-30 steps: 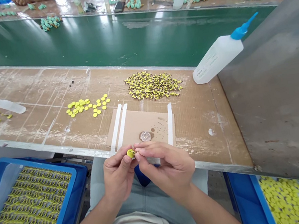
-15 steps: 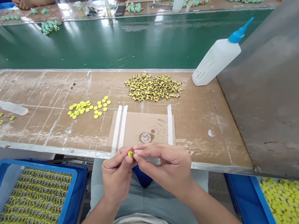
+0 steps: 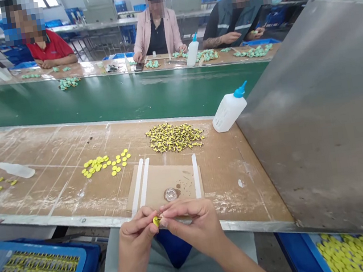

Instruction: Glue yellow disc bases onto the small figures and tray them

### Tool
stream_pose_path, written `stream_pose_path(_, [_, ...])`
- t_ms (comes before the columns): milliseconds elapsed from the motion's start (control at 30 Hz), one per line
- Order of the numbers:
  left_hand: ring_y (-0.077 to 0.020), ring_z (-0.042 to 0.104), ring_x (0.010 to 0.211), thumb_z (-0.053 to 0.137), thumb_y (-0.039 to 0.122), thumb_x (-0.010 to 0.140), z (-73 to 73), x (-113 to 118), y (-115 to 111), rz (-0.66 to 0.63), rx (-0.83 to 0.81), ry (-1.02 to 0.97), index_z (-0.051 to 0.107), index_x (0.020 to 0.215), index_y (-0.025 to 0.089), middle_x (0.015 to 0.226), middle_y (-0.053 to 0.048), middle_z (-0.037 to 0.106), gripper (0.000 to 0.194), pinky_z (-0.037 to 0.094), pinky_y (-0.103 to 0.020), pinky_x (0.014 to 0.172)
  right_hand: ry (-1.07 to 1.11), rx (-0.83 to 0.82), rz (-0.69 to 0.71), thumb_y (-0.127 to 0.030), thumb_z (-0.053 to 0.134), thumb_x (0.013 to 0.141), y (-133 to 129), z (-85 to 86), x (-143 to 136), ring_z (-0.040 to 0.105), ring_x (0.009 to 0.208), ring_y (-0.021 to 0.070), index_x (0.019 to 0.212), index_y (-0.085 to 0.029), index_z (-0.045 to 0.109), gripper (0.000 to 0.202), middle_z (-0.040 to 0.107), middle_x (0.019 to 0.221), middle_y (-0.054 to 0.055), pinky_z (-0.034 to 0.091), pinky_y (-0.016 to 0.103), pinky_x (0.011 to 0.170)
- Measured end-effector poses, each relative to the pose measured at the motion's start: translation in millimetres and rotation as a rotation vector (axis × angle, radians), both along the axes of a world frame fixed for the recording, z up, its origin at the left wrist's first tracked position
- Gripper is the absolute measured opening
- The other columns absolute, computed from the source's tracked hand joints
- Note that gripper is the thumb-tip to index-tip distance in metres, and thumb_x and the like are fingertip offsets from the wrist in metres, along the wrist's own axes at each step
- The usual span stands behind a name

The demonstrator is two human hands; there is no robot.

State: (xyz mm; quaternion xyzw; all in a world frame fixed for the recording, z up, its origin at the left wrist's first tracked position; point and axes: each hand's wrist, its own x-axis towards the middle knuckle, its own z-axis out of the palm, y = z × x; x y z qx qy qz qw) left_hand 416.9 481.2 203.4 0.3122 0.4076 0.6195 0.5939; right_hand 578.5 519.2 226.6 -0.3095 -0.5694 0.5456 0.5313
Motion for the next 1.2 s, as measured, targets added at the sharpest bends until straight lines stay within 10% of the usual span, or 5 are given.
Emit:
stream_pose_path(567, [-0.0086,0.06,0.062,0.1,0.025,0.056,6.1,-10,14,-0.194,0.31,-0.015,0.083,0.074,0.028,0.065,0.001,0.065,0.025,0.051,-0.019,0.059,0.112,-0.089,0.329,-0.014,0.088,0.081,7,-4.9,13,0.075,0.078,0.0185,0.093,-0.027,0.084,0.019,0.078,0.086,0.006,0.061,0.025,0.073])
stream_pose_path(867, [-0.0088,0.056,0.06,0.099,0.028,0.058,0.3,-10,10,-0.205,0.521,0.037,0.067,0.134,0.03,0.065,0.005,0.062,0.083,0.051,-0.018,0.062,0.064,-0.106,0.387,-0.015,0.088,0.08,6,0.7,12,0.074,0.069,0.0175,0.091,-0.02,0.083,0.014,0.078,0.082,0.008,0.058,0.022,0.065])
stream_pose_path(1200, [-0.0104,0.061,0.061,0.092,0.031,0.071,18.5,-23,4,-0.218,0.621,0.287,0.056,0.144,0.033,0.067,0.005,0.066,0.082,0.051,-0.022,0.067,0.074,-0.207,0.465,-0.017,0.091,0.077,7,8.9,9,0.073,0.068,0.0158,0.09,-0.017,0.081,0.016,0.077,0.079,0.007,0.059,0.021,0.068])
